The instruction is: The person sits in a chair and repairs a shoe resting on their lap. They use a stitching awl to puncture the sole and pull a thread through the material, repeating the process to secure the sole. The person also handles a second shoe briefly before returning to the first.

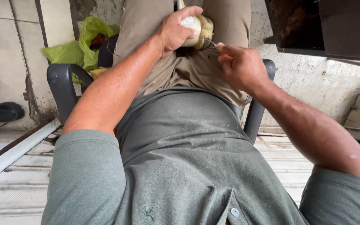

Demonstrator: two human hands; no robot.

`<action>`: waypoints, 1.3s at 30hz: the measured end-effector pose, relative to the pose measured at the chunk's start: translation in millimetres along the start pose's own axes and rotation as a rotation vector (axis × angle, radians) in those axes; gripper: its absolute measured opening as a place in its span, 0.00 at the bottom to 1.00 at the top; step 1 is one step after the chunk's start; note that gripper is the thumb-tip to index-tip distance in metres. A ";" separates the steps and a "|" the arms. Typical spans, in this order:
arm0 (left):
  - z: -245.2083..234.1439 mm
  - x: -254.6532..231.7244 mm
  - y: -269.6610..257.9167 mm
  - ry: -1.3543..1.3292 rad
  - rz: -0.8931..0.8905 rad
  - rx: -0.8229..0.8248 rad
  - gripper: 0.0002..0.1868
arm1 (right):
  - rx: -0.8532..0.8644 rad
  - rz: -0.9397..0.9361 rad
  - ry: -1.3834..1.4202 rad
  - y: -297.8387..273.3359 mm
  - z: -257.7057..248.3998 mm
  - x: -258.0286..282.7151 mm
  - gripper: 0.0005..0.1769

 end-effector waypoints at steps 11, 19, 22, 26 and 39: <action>2.2 11.9 9.7 -0.053 0.105 0.003 0.36 | 0.373 0.321 0.013 10.6 11.8 -5.0 0.27; 11.9 -66.3 14.7 -0.631 -0.093 -0.031 0.20 | -0.160 -0.114 -0.551 46.2 -36.5 -10.0 0.06; 19.9 -75.0 23.7 -0.566 -0.132 -0.036 0.10 | -0.222 -0.121 -0.488 54.9 -56.5 -33.4 0.07; 4.3 -87.4 -1.5 0.151 -0.134 -0.087 0.43 | -0.019 -0.006 -0.361 62.6 -45.1 -47.0 0.14; -11.0 -70.6 -2.7 0.425 0.075 -0.421 0.35 | -0.288 -0.137 -0.658 56.1 -63.3 -33.3 0.11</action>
Point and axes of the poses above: each hand's wrist, its own y-axis towards the middle knuckle, its own z-axis out of the palm, x = y × z, the point moved 8 cm from there along y, towards the middle knuckle, and after that the axes turned 1 degree about y, right-handed, at the moved point
